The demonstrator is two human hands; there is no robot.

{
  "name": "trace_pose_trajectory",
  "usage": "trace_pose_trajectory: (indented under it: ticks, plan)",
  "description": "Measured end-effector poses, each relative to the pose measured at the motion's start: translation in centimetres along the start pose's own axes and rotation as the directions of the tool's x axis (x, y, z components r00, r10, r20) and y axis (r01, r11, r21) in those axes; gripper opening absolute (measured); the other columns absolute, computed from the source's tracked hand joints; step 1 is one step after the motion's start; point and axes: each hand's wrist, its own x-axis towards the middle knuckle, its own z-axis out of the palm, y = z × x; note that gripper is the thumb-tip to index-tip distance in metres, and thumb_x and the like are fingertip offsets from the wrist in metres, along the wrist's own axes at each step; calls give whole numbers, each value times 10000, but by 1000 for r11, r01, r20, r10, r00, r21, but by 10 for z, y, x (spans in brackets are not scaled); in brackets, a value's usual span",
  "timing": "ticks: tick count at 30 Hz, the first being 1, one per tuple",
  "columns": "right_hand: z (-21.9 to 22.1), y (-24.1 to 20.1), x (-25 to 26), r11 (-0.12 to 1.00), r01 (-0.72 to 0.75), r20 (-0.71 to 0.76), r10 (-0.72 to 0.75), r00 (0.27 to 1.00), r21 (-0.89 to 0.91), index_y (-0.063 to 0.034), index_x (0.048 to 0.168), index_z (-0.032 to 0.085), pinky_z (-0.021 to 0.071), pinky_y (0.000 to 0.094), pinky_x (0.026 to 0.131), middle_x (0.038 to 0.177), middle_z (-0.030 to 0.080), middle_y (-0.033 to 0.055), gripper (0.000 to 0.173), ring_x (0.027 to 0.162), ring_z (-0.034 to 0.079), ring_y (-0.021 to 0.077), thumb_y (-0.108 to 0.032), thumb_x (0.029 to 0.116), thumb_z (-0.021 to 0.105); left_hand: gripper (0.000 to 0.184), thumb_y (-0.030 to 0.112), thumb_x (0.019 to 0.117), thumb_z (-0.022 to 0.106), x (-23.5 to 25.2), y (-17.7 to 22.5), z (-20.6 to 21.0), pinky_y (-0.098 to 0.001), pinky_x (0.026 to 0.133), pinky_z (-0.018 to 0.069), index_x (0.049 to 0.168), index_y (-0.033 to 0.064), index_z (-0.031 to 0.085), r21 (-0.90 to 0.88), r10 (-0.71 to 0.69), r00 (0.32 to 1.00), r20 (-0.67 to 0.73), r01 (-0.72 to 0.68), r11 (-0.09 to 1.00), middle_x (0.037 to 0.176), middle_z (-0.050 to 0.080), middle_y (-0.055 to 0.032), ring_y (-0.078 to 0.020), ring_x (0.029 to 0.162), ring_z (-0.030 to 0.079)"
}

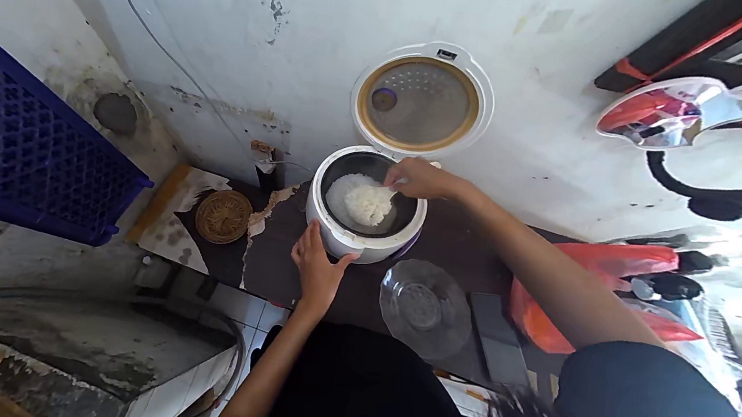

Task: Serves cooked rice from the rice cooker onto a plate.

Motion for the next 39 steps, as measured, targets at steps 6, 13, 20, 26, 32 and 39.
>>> trace_pose_trajectory:
  ticks: [6, 13, 20, 26, 32, 39]
  plan:
    - [22, 45, -72, 954, 111, -270, -33, 962, 278, 102, 1085, 691, 562, 490, 860, 1012, 707, 237, 149, 882, 689, 315, 31, 981, 612, 969, 303, 765, 893, 1, 1, -1, -638, 1168, 241, 1486, -126, 409, 18, -5, 1000, 20, 5, 1000, 1513, 460, -310, -466, 1407, 435]
    - [82, 61, -194, 876, -296, -118, 364, 924, 382, 50, 1266, 669, 472, 575, 1008, 1187, 688, 269, 294, 1110, 653, 397, -34, 985, 658, 939, 288, 805, 869, 1, 0, 0, -664, 1172, 214, 1499, -123, 388, 37, 7, 999, 49, -9, 999, 1526, 430, -327, -492, 1425, 397]
    - [212, 33, -193, 712, -656, -243, 703, 669, 252, -3, 1329, 670, 457, 731, 909, 1276, 640, 333, 382, 1106, 629, 574, 50, 1000, 484, 961, 299, 804, 864, 2, -9, 3, -701, 1139, 230, 1522, -98, 363, 54, 55, 998, 42, -57, 997, 1540, 406, -328, -523, 1417, 382]
    - [240, 25, -209, 784, -550, -586, 599, 545, 289, -14, 1238, 739, 531, 665, 744, 1071, 713, 305, 360, 894, 702, 520, 69, 966, 516, 979, 285, 799, 873, 1, -8, 2, -687, 1139, 232, 1529, -96, 344, 69, 44, 998, 44, -47, 997, 1546, 396, -325, -508, 1418, 381]
    - [242, -8, -210, 737, -586, -381, 676, 631, 336, -14, 1294, 705, 509, 686, 785, 1126, 687, 326, 387, 940, 683, 540, 58, 995, 469, 963, 286, 803, 867, 1, -5, 2, -676, 1139, 233, 1528, -89, 356, 82, 34, 999, 33, -37, 996, 1550, 400, -315, -499, 1418, 385]
    - [250, -11, -202, 803, -519, -496, 592, 635, 294, -11, 1225, 743, 532, 646, 691, 1031, 707, 310, 363, 830, 699, 514, 71, 962, 505, 965, 304, 808, 865, 1, -6, 1, -672, 1140, 225, 1534, -75, 355, 105, 38, 999, 37, -42, 994, 1552, 400, -306, -489, 1422, 380]
